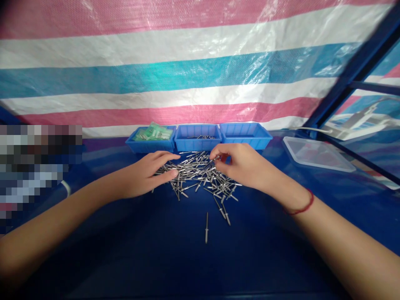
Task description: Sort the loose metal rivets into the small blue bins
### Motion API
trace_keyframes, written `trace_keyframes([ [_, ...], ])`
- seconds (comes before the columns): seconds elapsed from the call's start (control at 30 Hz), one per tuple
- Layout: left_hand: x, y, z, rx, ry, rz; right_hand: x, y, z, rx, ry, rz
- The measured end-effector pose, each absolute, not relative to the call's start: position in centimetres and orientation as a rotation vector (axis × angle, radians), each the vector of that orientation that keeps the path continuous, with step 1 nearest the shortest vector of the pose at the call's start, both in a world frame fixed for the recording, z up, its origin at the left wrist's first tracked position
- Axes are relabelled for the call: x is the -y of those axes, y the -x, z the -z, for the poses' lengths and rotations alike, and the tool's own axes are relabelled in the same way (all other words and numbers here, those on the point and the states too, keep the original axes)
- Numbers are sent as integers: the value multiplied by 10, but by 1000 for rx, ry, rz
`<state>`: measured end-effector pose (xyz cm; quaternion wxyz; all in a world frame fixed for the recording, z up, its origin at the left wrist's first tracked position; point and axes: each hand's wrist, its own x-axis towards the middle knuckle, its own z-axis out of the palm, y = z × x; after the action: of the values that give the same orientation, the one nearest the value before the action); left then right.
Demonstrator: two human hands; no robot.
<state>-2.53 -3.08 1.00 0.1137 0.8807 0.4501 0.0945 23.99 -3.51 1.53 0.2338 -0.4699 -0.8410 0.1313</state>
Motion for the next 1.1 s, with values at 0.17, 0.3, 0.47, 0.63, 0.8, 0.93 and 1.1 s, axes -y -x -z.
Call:
trace_keyframes([
  [0.17,57,53,12,-1530,-2585,-156,64,-264,13,2391,1266,-243],
  [0.3,59,53,26,-1473,-2658,-135,83,-272,31,2462,1334,-172],
  [0.47,48,30,23,-1322,-2711,-165,75,-251,31,2581,1251,-222],
  [0.63,47,21,22,-1229,-2675,-291,64,-238,32,2542,1198,-239],
  [0.8,47,22,24,-1192,-2584,-424,62,-245,39,2412,1171,-305],
  [0.93,44,26,22,-1098,-2588,-434,60,-251,45,2322,1193,-395],
  [1.1,46,28,20,-1049,-2649,-451,61,-254,49,2185,1230,-493],
])
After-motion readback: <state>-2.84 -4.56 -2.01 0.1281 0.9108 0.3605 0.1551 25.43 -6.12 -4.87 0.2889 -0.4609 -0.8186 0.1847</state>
